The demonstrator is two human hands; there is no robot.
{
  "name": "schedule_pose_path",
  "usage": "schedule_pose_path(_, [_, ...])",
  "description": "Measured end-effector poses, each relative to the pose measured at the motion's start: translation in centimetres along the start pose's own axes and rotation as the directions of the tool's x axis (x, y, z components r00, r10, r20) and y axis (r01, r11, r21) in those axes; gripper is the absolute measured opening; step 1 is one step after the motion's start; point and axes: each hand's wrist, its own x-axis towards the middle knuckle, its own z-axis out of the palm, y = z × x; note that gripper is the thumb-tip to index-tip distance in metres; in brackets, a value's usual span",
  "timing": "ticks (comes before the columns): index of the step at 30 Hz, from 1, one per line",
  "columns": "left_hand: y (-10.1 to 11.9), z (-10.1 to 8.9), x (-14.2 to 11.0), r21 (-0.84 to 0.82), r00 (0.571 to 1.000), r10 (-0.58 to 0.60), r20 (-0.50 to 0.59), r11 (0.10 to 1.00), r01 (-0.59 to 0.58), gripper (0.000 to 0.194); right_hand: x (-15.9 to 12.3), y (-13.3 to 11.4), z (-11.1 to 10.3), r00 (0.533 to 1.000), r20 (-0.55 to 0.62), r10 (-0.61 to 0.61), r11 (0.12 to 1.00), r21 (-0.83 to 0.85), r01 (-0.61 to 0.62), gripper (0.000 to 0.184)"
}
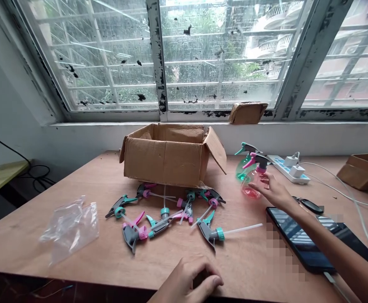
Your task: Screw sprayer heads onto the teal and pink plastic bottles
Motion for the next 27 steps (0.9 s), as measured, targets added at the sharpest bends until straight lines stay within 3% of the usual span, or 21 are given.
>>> schedule_pose_path(4, [0.0, 0.1, 0.0, 0.031, 1.0, 0.002, 0.008, 1.0, -0.002, 0.027, 0.3, -0.8, 0.1, 0.999, -0.022, 0.032, 0.997, 0.066, -0.03, 0.042])
schedule_pose_path(8, [0.1, -0.1, 0.0, -0.045, 1.0, -0.011, 0.021, 0.999, 0.012, 0.03, -0.6, -3.9, -2.0, 0.979, -0.192, 0.069, 0.99, 0.133, -0.043, 0.07])
schedule_pose_path(11, [0.7, -0.3, -0.1, -0.087, 0.996, -0.081, 0.02, 0.993, 0.083, 0.029, -2.5, -9.1, -3.9, 0.907, -0.417, -0.065, 0.982, 0.132, 0.132, 0.09])
schedule_pose_path(14, [1.4, -0.5, -0.2, -0.076, 0.995, -0.094, 0.02, 0.992, 0.096, 0.025, -4.4, -16.4, -4.1, 0.792, -0.514, -0.33, 0.909, 0.054, 0.414, 0.063])
schedule_pose_path(17, [1.6, -0.5, -0.3, -0.048, 0.996, -0.084, 0.021, 0.995, 0.085, 0.025, -4.0, -23.3, -1.6, 0.773, -0.348, -0.53, 0.809, 0.068, 0.584, 0.034])
schedule_pose_path(20, [1.3, -0.5, -0.4, -0.057, 0.996, -0.09, 0.027, 0.994, 0.091, 0.024, -0.5, -28.2, 2.7, 0.812, -0.081, -0.579, 0.801, 0.13, 0.584, 0.022])
schedule_pose_path(24, [0.6, -0.3, -0.6, -0.134, 0.997, -0.075, 0.019, 0.988, 0.077, 0.025, 5.9, -31.6, 8.6, 0.867, 0.174, -0.467, 0.882, 0.164, 0.443, 0.027])
schedule_pose_path(27, [0.1, -0.2, -0.7, -0.279, 0.996, -0.066, 0.06, 0.957, 0.08, 0.026, 9.3, -32.5, 11.6, 0.854, 0.284, -0.436, 0.9, 0.136, 0.414, 0.03])
